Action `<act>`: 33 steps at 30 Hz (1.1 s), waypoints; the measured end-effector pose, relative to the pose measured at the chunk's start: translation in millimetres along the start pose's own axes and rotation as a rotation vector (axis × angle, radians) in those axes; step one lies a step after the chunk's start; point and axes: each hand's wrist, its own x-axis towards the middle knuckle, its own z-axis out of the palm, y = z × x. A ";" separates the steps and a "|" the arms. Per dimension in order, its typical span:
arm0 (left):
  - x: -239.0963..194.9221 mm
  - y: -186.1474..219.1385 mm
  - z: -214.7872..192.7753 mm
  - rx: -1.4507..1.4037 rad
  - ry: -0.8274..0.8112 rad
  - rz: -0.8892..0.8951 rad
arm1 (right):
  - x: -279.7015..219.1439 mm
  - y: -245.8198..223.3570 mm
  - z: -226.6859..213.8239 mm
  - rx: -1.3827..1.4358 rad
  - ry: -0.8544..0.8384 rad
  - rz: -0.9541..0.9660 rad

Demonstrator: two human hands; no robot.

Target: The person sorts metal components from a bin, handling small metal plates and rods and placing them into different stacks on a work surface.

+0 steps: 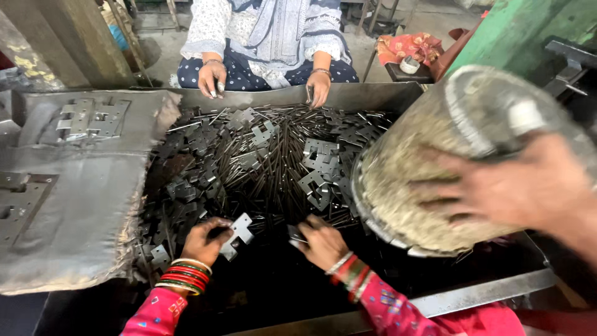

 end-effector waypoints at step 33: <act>-12.1 64.7 -3.2 -0.450 0.215 -0.323 | -9.7 30.7 -23.4 1.605 0.459 0.697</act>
